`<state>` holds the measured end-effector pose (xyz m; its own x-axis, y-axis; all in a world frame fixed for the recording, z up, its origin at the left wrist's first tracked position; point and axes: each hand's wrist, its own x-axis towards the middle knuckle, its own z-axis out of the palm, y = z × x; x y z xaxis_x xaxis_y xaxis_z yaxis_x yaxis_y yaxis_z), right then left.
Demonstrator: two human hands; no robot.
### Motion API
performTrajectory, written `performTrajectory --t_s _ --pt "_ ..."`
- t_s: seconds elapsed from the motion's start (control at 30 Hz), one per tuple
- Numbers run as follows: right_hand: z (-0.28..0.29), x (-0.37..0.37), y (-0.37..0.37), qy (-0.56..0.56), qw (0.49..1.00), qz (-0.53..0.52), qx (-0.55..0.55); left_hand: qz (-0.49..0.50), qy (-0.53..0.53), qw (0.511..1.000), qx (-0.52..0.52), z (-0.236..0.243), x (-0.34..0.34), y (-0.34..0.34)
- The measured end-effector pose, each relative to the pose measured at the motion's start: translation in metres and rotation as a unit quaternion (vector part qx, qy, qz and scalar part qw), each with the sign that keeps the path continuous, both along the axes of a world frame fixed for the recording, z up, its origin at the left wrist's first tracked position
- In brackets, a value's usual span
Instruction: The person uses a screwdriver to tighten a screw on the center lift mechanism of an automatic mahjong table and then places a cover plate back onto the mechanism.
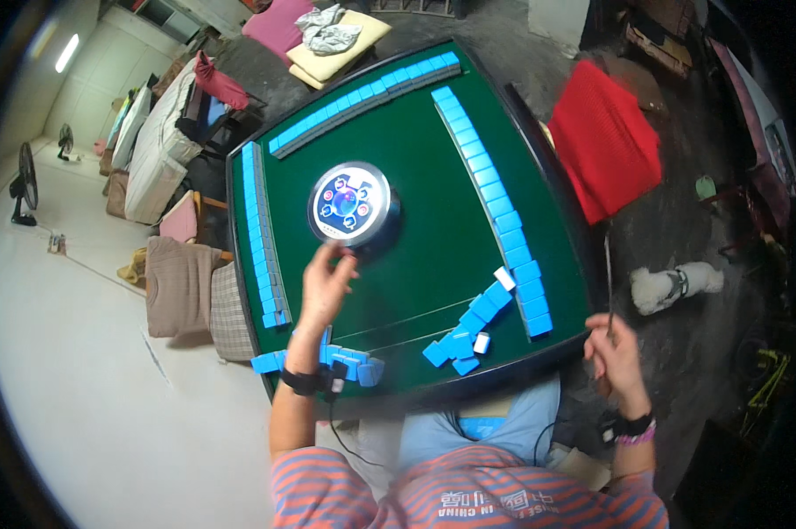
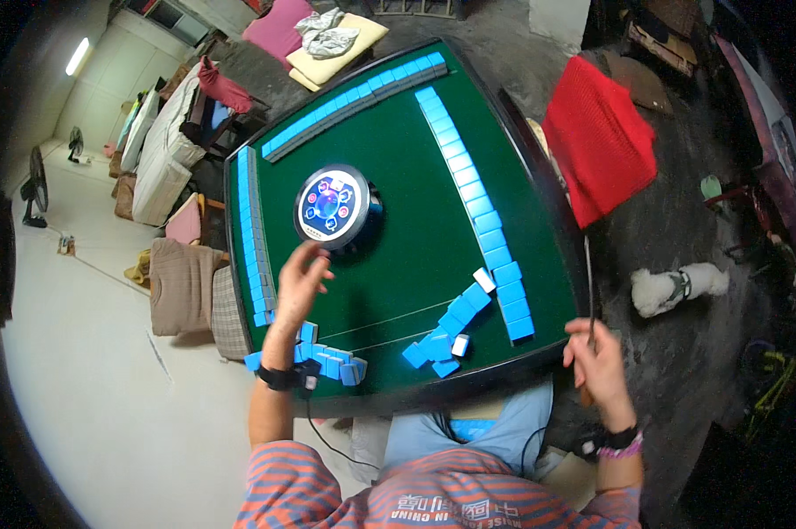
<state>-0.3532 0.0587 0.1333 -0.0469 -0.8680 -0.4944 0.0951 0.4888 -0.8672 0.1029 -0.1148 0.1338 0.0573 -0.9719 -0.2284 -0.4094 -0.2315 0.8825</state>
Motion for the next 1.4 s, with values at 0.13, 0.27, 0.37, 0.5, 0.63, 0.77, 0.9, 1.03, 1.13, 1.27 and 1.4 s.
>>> performTrajectory --t_s 0.13,0.27,0.37,0.5,0.63,0.77,0.9,1.03,1.13,1.27,1.4 --pt "0.027 -0.025 0.067 -0.017 0.998 -0.038 0.051 -0.126 0.068 0.982 0.120 0.043 -0.121 0.058" --pt "0.065 -0.062 0.098 -0.004 0.997 -0.025 0.074 -0.291 0.203 0.889 0.289 0.037 -0.259 0.117" --pt "0.089 -0.086 0.088 0.028 0.998 0.045 0.038 -0.376 0.265 0.840 0.288 0.053 -0.341 0.150" --pt "0.114 -0.101 0.050 0.225 0.950 0.203 -0.071 -0.367 0.296 0.842 0.263 0.041 -0.400 0.173" --pt "0.124 -0.108 0.011 0.285 0.900 0.299 -0.139 -0.192 0.423 0.841 0.277 0.050 -0.408 0.159" --pt "0.151 -0.105 -0.037 0.174 0.889 0.417 -0.072 -0.044 0.477 0.833 0.276 0.064 -0.398 0.143" --pt "0.118 -0.117 -0.073 0.121 0.894 0.401 -0.159 0.195 0.457 0.846 0.195 0.043 -0.373 0.135" --pt "0.107 -0.085 -0.138 0.195 0.851 0.439 -0.213 0.310 0.460 0.822 0.130 0.048 -0.324 0.171" --pt "0.076 -0.035 -0.185 0.226 0.794 0.463 -0.322 0.374 0.433 0.811 0.121 0.055 -0.309 0.215" --pt "0.067 0.073 -0.232 0.308 0.697 0.514 -0.393 0.460 0.440 0.762 0.117 0.048 -0.301 0.278" --pt "0.028 0.173 -0.293 0.344 0.633 0.499 -0.482 0.492 0.445 0.734 0.144 0.031 -0.288 0.293"
